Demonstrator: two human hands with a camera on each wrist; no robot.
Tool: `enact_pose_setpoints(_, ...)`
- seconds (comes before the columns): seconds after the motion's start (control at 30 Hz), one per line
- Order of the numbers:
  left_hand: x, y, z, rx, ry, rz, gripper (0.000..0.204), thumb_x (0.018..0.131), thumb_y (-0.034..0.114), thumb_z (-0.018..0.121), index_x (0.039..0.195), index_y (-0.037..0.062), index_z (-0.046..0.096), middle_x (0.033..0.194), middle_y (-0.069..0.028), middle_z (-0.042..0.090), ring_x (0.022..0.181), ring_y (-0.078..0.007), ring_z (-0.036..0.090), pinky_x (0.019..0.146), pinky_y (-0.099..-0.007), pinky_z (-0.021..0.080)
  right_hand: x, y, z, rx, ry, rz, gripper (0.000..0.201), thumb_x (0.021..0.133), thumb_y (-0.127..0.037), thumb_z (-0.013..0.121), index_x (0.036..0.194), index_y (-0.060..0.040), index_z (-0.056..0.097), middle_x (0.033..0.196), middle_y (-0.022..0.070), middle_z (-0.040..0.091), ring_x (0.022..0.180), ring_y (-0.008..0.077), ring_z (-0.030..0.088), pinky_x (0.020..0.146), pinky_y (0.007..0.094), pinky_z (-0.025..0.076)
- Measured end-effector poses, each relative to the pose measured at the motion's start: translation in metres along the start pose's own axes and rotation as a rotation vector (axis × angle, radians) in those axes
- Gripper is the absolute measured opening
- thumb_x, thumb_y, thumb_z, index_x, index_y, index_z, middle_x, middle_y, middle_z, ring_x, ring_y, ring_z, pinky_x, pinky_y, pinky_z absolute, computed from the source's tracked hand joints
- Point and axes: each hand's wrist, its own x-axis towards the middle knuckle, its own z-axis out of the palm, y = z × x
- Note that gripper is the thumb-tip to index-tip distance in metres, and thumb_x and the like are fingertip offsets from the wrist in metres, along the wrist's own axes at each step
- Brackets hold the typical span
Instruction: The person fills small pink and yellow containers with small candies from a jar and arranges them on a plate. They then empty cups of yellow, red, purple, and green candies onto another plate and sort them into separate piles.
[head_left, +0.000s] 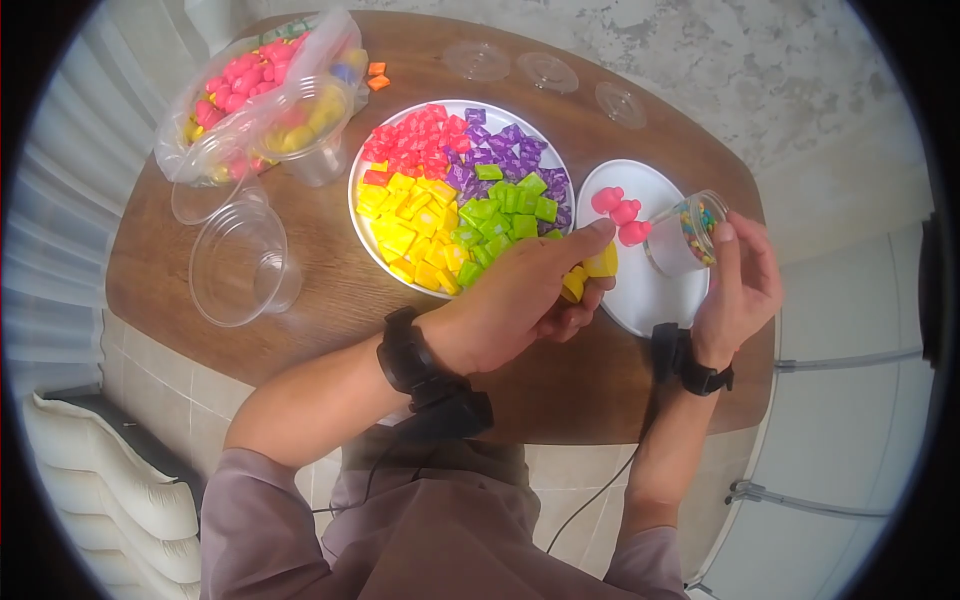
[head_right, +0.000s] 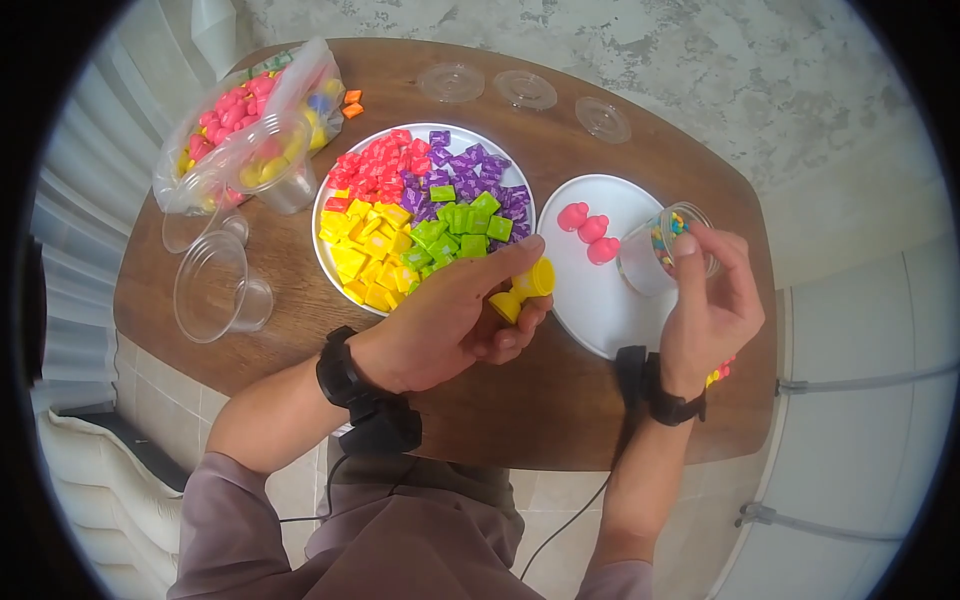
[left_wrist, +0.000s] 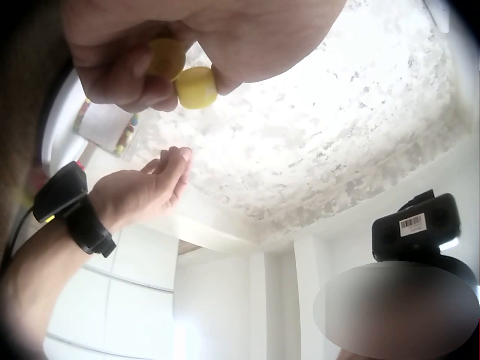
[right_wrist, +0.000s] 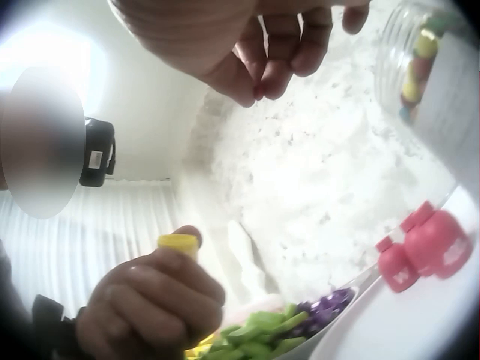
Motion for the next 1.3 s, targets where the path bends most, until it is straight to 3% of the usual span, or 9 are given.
enact_pose_setpoints(0.03, 0.000, 0.000, -0.001, -0.010, 0.007, -0.011, 0.039, 0.103, 0.047, 0.056, 0.097, 0.0090, 0.061, 0.079, -0.0023, 0.061, 0.058, -0.0099, 0.051, 0.049, -0.0211, 0.033, -0.002, -0.001, 0.002, -0.001, 0.000, 0.000, 0.012, 0.088, 0.001, 0.072, 0.099, 0.0027, 0.073, 0.090, 0.0054, 0.069, 0.091, 0.0166, 0.061, 0.087, 0.0322, 0.049)
enact_pose_setpoints(0.1, -0.001, 0.001, -0.001, -0.006, 0.001, -0.016, 0.039, 0.104, 0.047, 0.055, 0.098, 0.0091, 0.061, 0.079, -0.0024, 0.061, 0.058, -0.0101, 0.051, 0.049, -0.0214, 0.033, -0.005, -0.002, 0.006, -0.034, -0.209, -0.264, 0.012, 0.085, 0.006, 0.071, 0.097, 0.0023, 0.072, 0.092, 0.0076, 0.070, 0.088, 0.0205, 0.061, 0.092, 0.0361, 0.047)
enact_pose_setpoints(0.33, 0.002, -0.005, -0.002, -0.002, -0.051, -0.003, 0.039, 0.105, 0.047, 0.051, 0.103, 0.0101, 0.061, 0.082, -0.0026, 0.061, 0.062, -0.0113, 0.053, 0.054, -0.0245, 0.037, -0.020, -0.014, 0.029, 0.072, -0.552, -0.305, 0.014, 0.079, 0.007, 0.073, 0.092, 0.0025, 0.072, 0.087, 0.0087, 0.070, 0.087, 0.0246, 0.064, 0.100, 0.0425, 0.046)
enact_pose_setpoints(0.47, 0.003, -0.004, -0.002, -0.002, -0.052, -0.015, 0.038, 0.106, 0.047, 0.049, 0.106, 0.0107, 0.060, 0.083, -0.0029, 0.061, 0.062, -0.0122, 0.054, 0.055, -0.0249, 0.037, -0.022, -0.009, 0.025, 0.084, -0.495, -0.273, 0.016, 0.080, 0.006, 0.073, 0.096, 0.0028, 0.072, 0.088, 0.0087, 0.072, 0.089, 0.0238, 0.065, 0.100, 0.0430, 0.047)
enact_pose_setpoints(0.53, 0.002, -0.002, 0.001, -0.020, -0.008, -0.051, 0.038, 0.107, 0.046, 0.047, 0.108, 0.0103, 0.060, 0.084, -0.0029, 0.061, 0.063, -0.0129, 0.054, 0.055, -0.0248, 0.037, -0.026, -0.011, 0.023, 0.223, -0.448, -0.033, 0.023, 0.081, 0.004, 0.073, 0.103, 0.0032, 0.071, 0.092, 0.0094, 0.073, 0.091, 0.0231, 0.064, 0.101, 0.0424, 0.046)
enact_pose_setpoints(0.73, 0.001, -0.003, -0.003, -0.003, -0.087, 0.032, 0.040, 0.108, 0.045, 0.043, 0.111, 0.0090, 0.060, 0.084, -0.0009, 0.060, 0.063, -0.0117, 0.053, 0.056, -0.0243, 0.036, -0.023, -0.015, 0.026, 0.245, -0.581, -0.045, 0.036, 0.079, 0.003, 0.076, 0.115, 0.0031, 0.068, 0.108, 0.0118, 0.071, 0.103, 0.0232, 0.062, 0.100, 0.0395, 0.045)
enact_pose_setpoints(0.97, 0.000, -0.003, -0.005, 0.037, -0.095, 0.092, 0.038, 0.109, 0.037, 0.042, 0.117, 0.0065, 0.063, 0.085, -0.0002, 0.058, 0.063, -0.0113, 0.049, 0.056, -0.0243, 0.035, -0.024, -0.006, 0.027, 0.174, -0.650, -0.134, 0.044, 0.073, 0.003, 0.081, 0.115, -0.0004, 0.069, 0.109, 0.0122, 0.071, 0.106, 0.0257, 0.062, 0.100, 0.0393, 0.045)
enact_pose_setpoints(1.17, -0.002, -0.002, -0.002, 0.286, 0.105, 0.425, 0.036, 0.107, 0.025, 0.041, 0.126, 0.0023, 0.061, 0.098, -0.0033, 0.061, 0.074, -0.0099, 0.054, 0.062, -0.0226, 0.041, -0.027, -0.008, 0.028, 0.062, -0.564, -0.223, 0.048, 0.071, 0.004, 0.083, 0.116, -0.0014, 0.068, 0.102, 0.0093, 0.073, 0.106, 0.0262, 0.064, 0.099, 0.0399, 0.047)
enact_pose_setpoints(1.3, 0.006, -0.013, -0.001, 0.540, 0.258, 0.807, 0.030, 0.105, 0.009, 0.046, 0.131, -0.0006, 0.058, 0.109, -0.0064, 0.063, 0.093, -0.0132, 0.063, 0.075, -0.0262, 0.051, -0.031, -0.015, 0.033, -0.005, -0.610, -0.210, 0.052, 0.070, 0.005, 0.082, 0.119, -0.0021, 0.066, 0.102, 0.0093, 0.073, 0.101, 0.0241, 0.066, 0.097, 0.0383, 0.048)
